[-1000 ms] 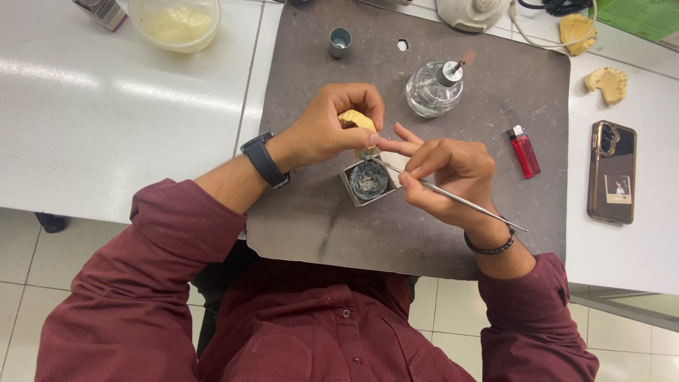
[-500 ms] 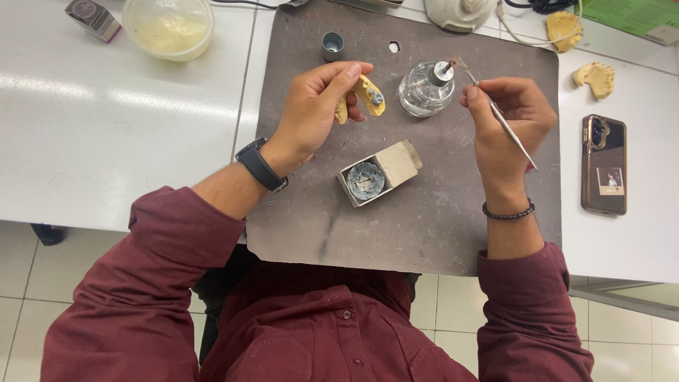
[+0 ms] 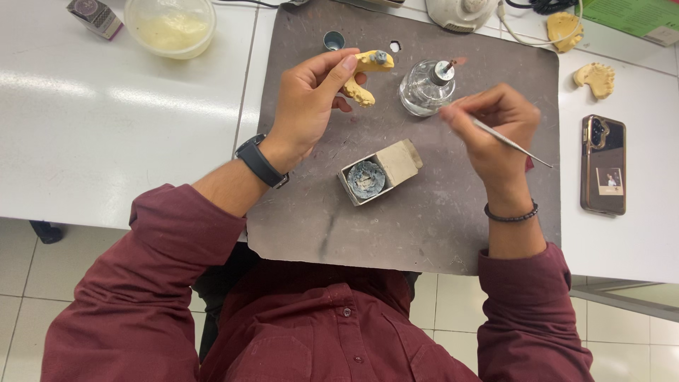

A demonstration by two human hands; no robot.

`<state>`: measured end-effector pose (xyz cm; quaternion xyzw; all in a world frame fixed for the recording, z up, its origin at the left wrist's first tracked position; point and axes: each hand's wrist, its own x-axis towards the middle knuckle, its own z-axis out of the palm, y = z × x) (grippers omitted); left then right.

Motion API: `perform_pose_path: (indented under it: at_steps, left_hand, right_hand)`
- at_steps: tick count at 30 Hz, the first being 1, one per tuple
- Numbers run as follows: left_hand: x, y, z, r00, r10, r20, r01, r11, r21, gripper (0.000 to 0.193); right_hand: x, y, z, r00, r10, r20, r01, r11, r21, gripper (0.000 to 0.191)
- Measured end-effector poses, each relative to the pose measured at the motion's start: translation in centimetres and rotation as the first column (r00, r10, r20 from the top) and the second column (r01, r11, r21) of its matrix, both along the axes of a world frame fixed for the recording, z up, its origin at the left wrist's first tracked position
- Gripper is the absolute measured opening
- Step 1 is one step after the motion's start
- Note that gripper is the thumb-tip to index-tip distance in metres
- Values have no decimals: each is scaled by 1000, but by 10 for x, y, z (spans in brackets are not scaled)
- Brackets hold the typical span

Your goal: The person holds a dental model with a metal framework in one hand and uses a metal spatula tool to apply and shape blue wax on the framework. They periodically dip the tool tip into a small box of blue material or near a glass alcohol lamp and continue sculpting the wax on the model.

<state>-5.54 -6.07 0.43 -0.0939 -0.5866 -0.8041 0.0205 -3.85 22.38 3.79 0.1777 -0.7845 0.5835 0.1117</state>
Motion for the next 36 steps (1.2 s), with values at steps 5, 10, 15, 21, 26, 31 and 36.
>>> perform_pose_path:
  at_steps: [5,10,15,21,26,31,36]
  left_hand:
    - [-1,0,-1,999,49,-2,-49,999,-8,39]
    - [-2,0,-4,999,48,-20,-48,998,-30,39]
    - [-3,1,-5,998,53,-24,-54,998,-29,40]
    - [-4,2,-6,999,39,-24,-39,999,-19,39]
    - [-2,3,-1,1000,15,2,-15,1000,6,36]
    - [5,4,6,998,-44,-41,43,999,-30,34]
    - [14,7,12,986,-86,-143,62,984,-164,33]
  right_hand:
    - [25,-27,16,886,463,-22,-429,839,335,20]
    - [32,-43,24,856,517,-1,-461,763,452,19]
    - [29,-46,23,853,522,-16,-454,757,470,20]
    - [29,-44,19,858,513,-29,-439,762,476,20]
    - [25,-34,15,871,491,4,-454,802,388,17]
    - [19,-14,11,950,310,29,-306,948,-89,11]
    - [20,-14,1,973,154,-173,-177,976,-127,17]
